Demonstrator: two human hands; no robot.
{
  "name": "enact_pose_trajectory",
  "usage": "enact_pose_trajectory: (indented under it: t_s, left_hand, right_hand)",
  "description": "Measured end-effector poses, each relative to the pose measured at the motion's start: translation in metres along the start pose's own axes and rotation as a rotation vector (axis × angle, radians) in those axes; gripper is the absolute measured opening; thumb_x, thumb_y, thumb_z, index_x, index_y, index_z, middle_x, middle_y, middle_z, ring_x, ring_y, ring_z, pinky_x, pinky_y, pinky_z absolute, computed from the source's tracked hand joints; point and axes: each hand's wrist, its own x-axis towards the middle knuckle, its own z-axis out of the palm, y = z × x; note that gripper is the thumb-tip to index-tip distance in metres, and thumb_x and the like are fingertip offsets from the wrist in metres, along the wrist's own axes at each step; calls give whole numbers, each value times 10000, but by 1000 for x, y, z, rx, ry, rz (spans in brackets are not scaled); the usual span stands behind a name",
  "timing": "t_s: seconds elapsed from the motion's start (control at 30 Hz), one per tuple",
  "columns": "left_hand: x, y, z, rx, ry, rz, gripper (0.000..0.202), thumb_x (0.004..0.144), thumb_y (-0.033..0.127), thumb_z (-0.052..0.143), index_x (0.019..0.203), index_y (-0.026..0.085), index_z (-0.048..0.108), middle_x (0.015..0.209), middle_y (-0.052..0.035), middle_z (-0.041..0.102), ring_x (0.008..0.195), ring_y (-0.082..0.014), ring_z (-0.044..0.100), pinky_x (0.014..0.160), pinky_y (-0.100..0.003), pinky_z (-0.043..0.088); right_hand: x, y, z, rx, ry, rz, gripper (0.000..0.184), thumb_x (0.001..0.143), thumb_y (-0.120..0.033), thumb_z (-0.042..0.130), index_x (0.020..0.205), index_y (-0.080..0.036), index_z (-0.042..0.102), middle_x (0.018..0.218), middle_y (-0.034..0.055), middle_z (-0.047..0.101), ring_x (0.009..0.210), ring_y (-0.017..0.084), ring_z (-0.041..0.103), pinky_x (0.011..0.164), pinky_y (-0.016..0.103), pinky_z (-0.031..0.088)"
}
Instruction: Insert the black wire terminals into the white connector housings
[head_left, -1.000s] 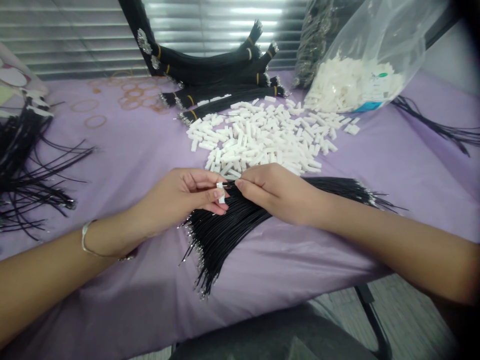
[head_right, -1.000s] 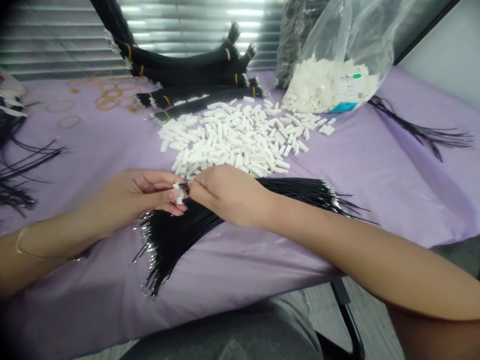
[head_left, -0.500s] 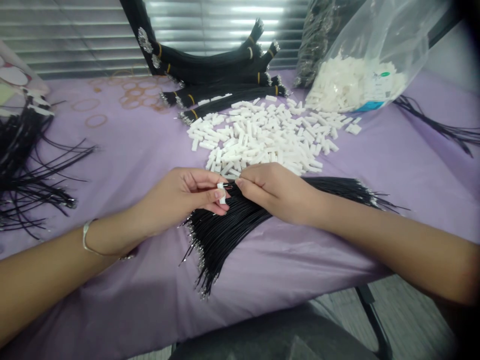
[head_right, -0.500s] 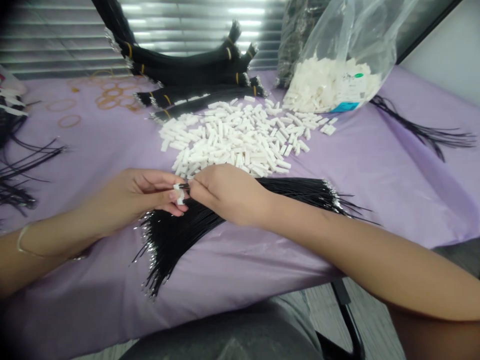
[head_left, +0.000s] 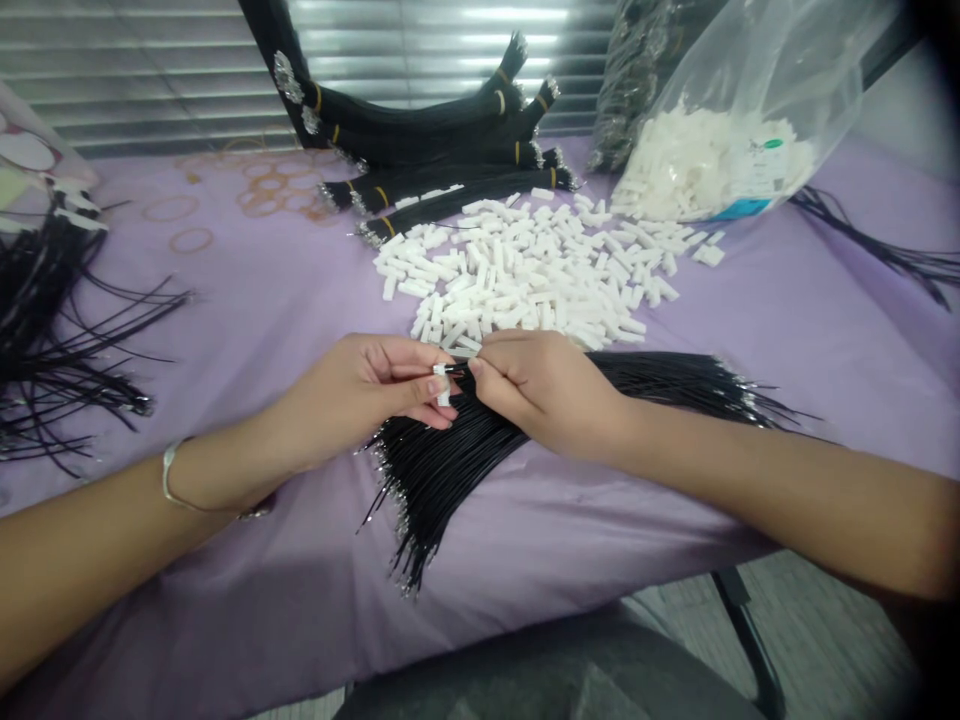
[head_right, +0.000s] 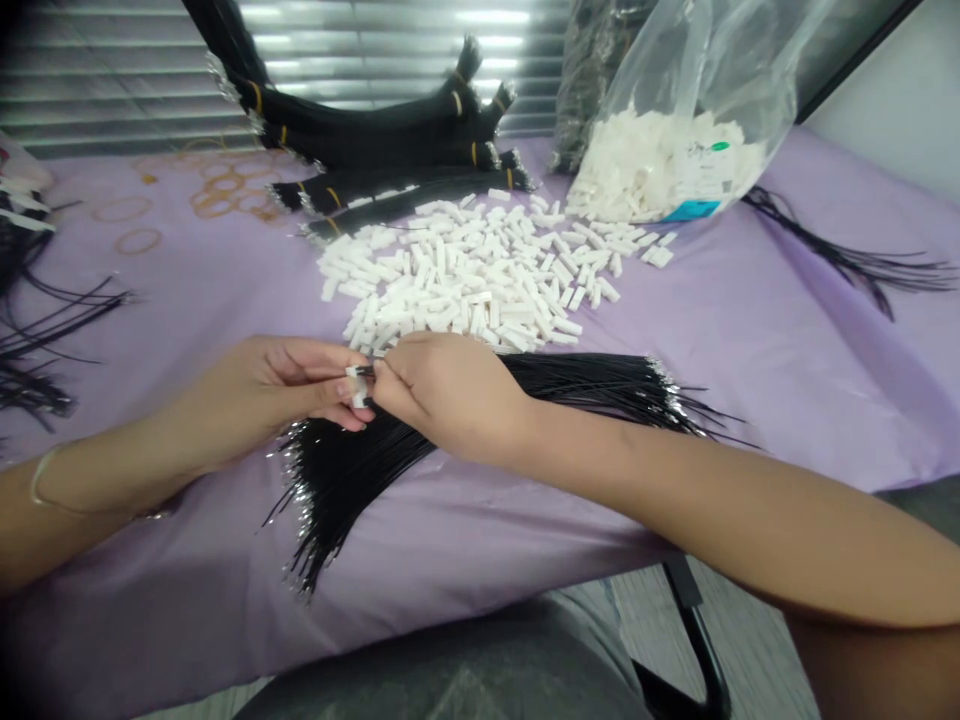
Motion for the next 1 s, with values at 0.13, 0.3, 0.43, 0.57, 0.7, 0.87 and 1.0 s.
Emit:
enact_pose_trajectory:
  t_s: [0.13,0.3,0.43,0.57,0.7,0.87,1.0]
  left_hand:
    - [0,-1,0,4,-3,2,153,747,198,686,882,126,682,742,-32,691,687,-123,663,657,-197,574]
    - [2,-1,-1,-1,-24,17,151,747,219,686,870,131,684,755,-31,693,680,-119,656,654,-201,571]
    - [2,-1,0,-65,-15,-2,158,756,216,680,894,141,666,756,-14,678,686,-104,646,660,-187,561]
    - [-2,1,2,-173,31,25,204,757,212,679,944,142,637,744,-6,651,645,-90,616,604,-177,539]
    - [-10,9,2,-60,85,194,181,765,219,668,931,149,654,752,-10,644,627,-87,585,570,-171,507]
    - [-19,14,2,173,189,272,171,775,248,659,931,179,660,710,6,647,611,-99,570,609,-194,492]
    - [-23,15,1,175,161,258,156,818,242,617,966,283,645,790,61,654,745,-105,586,750,-194,474]
  right_hand:
    - [1,-1,7,-145,-11,-18,374,925,-287,321,629,-132,489,619,0,406,580,99,362,573,259,253]
    - [3,-1,4,-266,-65,-60,406,941,-275,288,694,-121,571,645,25,456,609,130,407,586,280,297]
    - [-11,-18,-15,-365,164,-184,341,916,-281,365,870,-61,621,847,134,542,822,214,486,735,344,407]
    - [-34,-32,-18,-251,55,-390,311,893,-265,424,960,-49,638,964,146,582,966,222,502,890,336,434]
    - [-41,-16,2,-455,-47,-299,549,911,-416,387,1236,11,503,1229,201,510,1147,292,438,1008,421,374]
    - [-37,2,15,-443,-53,-310,730,893,-562,308,1365,-7,352,1357,214,407,1254,323,354,1064,470,291]
    - [-38,1,16,-399,-119,-267,760,895,-576,283,1388,1,300,1394,208,375,1280,307,354,1095,428,253]
